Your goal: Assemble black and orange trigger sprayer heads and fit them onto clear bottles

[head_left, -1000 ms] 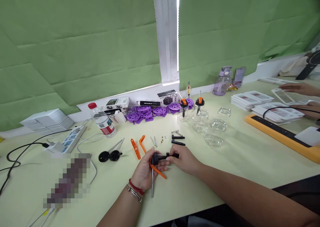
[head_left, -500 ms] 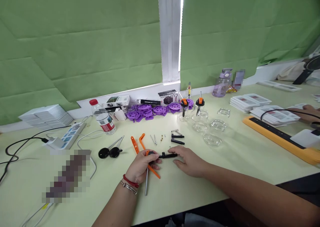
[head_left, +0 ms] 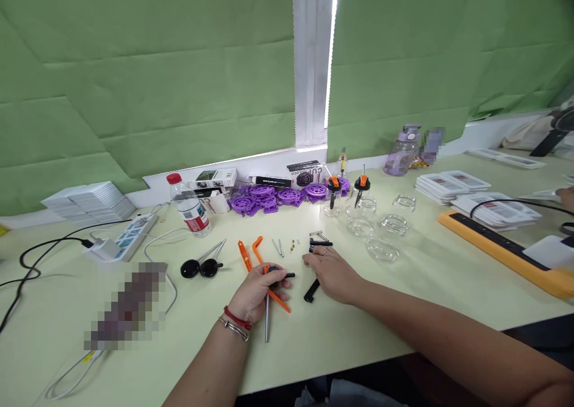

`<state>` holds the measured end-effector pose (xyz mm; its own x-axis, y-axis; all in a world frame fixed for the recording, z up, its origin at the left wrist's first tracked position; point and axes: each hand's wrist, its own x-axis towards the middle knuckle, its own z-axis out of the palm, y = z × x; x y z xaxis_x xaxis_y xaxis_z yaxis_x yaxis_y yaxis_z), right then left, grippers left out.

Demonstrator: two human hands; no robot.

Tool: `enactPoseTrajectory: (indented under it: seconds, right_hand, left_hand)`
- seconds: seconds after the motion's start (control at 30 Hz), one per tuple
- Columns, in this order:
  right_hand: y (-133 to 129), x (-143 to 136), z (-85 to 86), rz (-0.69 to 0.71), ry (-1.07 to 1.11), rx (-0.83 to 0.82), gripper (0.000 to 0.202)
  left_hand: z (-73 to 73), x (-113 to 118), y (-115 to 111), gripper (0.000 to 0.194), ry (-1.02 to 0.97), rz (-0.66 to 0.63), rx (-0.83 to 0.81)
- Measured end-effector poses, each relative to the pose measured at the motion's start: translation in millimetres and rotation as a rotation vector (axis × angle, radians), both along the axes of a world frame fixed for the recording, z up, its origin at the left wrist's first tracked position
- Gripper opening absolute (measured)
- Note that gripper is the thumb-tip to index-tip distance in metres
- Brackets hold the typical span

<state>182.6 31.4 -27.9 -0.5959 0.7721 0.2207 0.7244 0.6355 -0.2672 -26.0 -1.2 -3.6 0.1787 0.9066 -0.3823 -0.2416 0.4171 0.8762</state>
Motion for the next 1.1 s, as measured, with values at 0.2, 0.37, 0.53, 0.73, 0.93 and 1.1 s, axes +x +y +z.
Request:
enactPoseTrajectory:
  seconds: [0.2,0.37,0.53,0.73,0.93,1.1]
  right_hand:
    - [14,-20,4.7,-0.045,-0.048,0.011,0.022]
    - [13,-14,11.1,-0.022,0.042,-0.021,0.029]
    - [-3,9,16.6,0.234,0.201,-0.132,0.03]
    - [-11,14,6.5,0.165,0.188,-0.124,0.024]
    - [-10,23,-1.8,-0.02,0.216,-0.128,0.023]
    - [-7,28,-2.7,-0.065,0.298,-0.116,0.024]
  left_hand:
    - [0.8,-1,1,0.022,0.002,0.011,-0.012]
    - [-1.5,0,1,0.026,0.125,0.075,0.077]
    - [-7.2,3,2,0.03,0.439,0.194,0.256]
    - [-15.7,2,3,0.027,0.818,0.221,0.485]
    - [-15.4,0,0,0.012,1.056,0.175,0.684]
    - [0.6,16,-7,0.007,1.175,0.096,0.856]
